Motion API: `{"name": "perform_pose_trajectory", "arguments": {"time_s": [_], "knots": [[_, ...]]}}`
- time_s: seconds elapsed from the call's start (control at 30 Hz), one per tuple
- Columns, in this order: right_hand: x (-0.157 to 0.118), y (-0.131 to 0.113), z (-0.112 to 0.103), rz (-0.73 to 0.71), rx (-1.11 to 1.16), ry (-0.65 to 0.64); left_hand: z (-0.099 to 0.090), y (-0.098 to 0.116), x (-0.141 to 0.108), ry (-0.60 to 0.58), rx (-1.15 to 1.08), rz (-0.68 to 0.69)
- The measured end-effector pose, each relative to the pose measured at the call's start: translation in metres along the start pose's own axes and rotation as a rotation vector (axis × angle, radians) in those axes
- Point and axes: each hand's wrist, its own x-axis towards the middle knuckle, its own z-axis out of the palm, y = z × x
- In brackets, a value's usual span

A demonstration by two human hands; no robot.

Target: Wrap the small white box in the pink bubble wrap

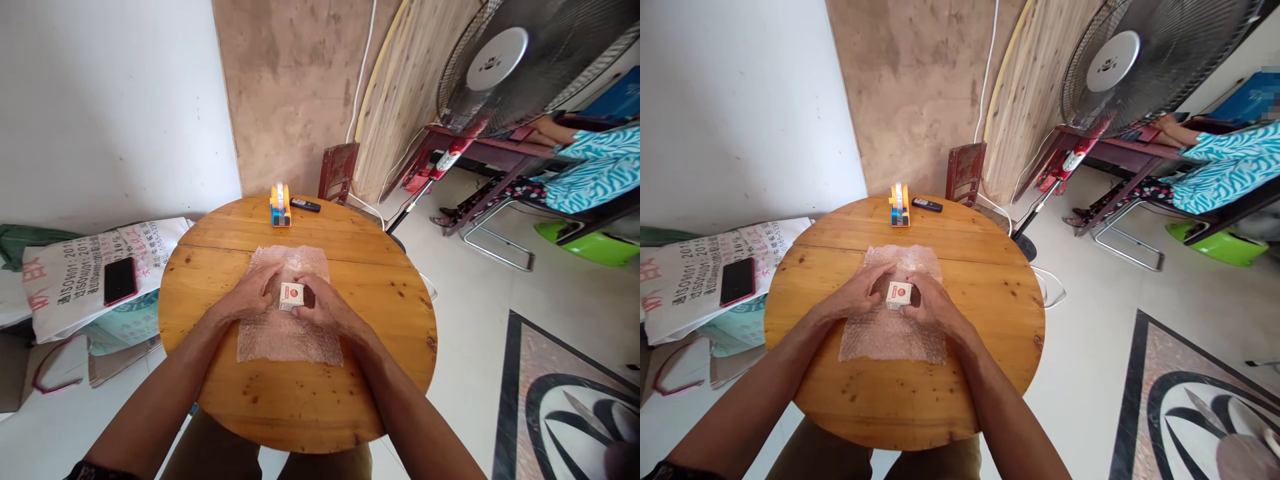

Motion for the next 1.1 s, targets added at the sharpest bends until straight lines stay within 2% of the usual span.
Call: {"name": "perform_pose_trajectory", "arguments": {"time_s": [0.23, 0.43, 0.6, 1.1], "knots": [[0.0, 0.01, 0.004, -0.079, 0.034, 0.009, 0.002, -0.005, -0.001, 0.014, -0.05, 0.027], [0.0, 0.018, 0.008, -0.086, 0.033, 0.037, 0.002, -0.004, -0.001, 0.008, -0.03, 0.026], [0.002, 0.015, 0.005, -0.106, 0.034, -0.001, 0.002, -0.006, -0.001, 0.002, 0.01, 0.019], [0.001, 0.006, 0.004, -0.048, -0.008, 0.01, 0.001, -0.006, 0.0, 0.01, -0.005, 0.041]]}}
